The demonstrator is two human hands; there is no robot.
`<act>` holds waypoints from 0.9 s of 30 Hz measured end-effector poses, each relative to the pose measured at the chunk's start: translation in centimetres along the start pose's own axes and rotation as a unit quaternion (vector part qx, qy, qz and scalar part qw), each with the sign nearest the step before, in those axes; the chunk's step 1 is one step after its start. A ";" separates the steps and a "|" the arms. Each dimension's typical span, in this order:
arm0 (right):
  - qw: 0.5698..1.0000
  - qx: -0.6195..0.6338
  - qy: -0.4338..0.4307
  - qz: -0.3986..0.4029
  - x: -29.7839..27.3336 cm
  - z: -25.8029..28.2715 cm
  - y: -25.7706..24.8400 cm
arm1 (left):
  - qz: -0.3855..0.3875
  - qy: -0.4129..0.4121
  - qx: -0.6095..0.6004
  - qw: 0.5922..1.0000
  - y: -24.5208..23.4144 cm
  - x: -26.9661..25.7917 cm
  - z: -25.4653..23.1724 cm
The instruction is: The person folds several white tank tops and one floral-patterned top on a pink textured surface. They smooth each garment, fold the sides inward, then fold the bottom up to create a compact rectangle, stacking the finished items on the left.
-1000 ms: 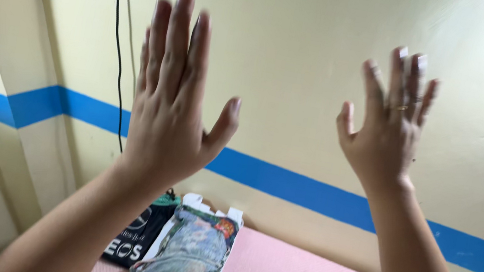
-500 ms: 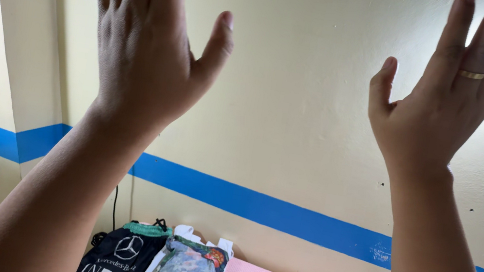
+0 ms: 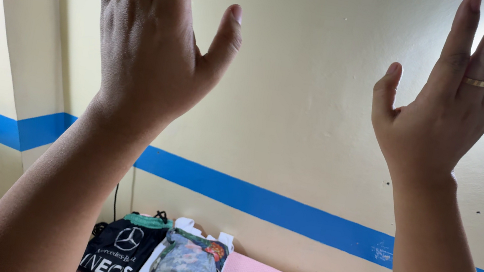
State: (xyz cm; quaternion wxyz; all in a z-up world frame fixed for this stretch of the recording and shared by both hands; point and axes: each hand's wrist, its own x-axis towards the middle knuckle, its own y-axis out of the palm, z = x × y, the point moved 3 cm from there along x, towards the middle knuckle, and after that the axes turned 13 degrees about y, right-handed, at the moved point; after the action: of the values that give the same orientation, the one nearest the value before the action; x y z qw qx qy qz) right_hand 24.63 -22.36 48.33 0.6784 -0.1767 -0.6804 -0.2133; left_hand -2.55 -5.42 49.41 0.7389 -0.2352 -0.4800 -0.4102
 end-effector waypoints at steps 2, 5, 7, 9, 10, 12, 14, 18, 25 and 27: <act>1.000 0.003 -0.001 0.003 -0.2 0.1 0.5 | 0.001 0.000 -0.006 1.000 0.1 -0.2 0.0; 1.000 0.007 -0.002 0.013 -0.8 0.1 1.6 | 0.001 0.008 0.016 1.000 0.5 -0.9 -0.2; 1.000 0.009 -0.008 0.017 -1.4 0.1 2.5 | 0.011 0.000 0.019 1.000 1.0 -1.7 -0.4; 1.000 0.011 -0.021 0.019 -2.4 0.2 3.5 | 0.031 -0.014 0.007 0.999 1.7 -3.2 -0.7; 0.999 0.016 -0.021 0.031 -3.3 0.3 4.1 | 0.043 -0.021 -0.004 0.999 2.1 -4.1 -0.9; 0.997 0.034 -0.017 0.069 -5.6 0.5 5.4 | 0.064 -0.030 -0.033 0.997 2.8 -6.4 -1.7; 0.993 0.058 -0.027 0.101 -8.7 0.7 6.7 | 0.082 -0.034 -0.072 0.993 3.5 -9.6 -2.8; 0.969 0.154 -0.039 0.188 -17.5 2.4 11.3 | 0.134 -0.103 -0.150 0.974 5.6 -18.9 -4.9; 0.492 0.414 0.483 0.594 -42.4 3.8 20.7 | 0.113 -0.773 -0.458 0.423 7.3 -46.5 -14.9; 0.295 0.417 0.629 0.585 -48.7 3.8 22.3 | 0.055 -0.857 -0.428 0.282 5.8 -52.6 -19.8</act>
State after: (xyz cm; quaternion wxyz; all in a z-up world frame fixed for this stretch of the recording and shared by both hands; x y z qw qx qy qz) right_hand 34.09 0.89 0.87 0.8272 -0.0330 0.2403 0.5069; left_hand 1.81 3.10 -6.24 -0.2815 -0.7605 -0.5797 -0.0794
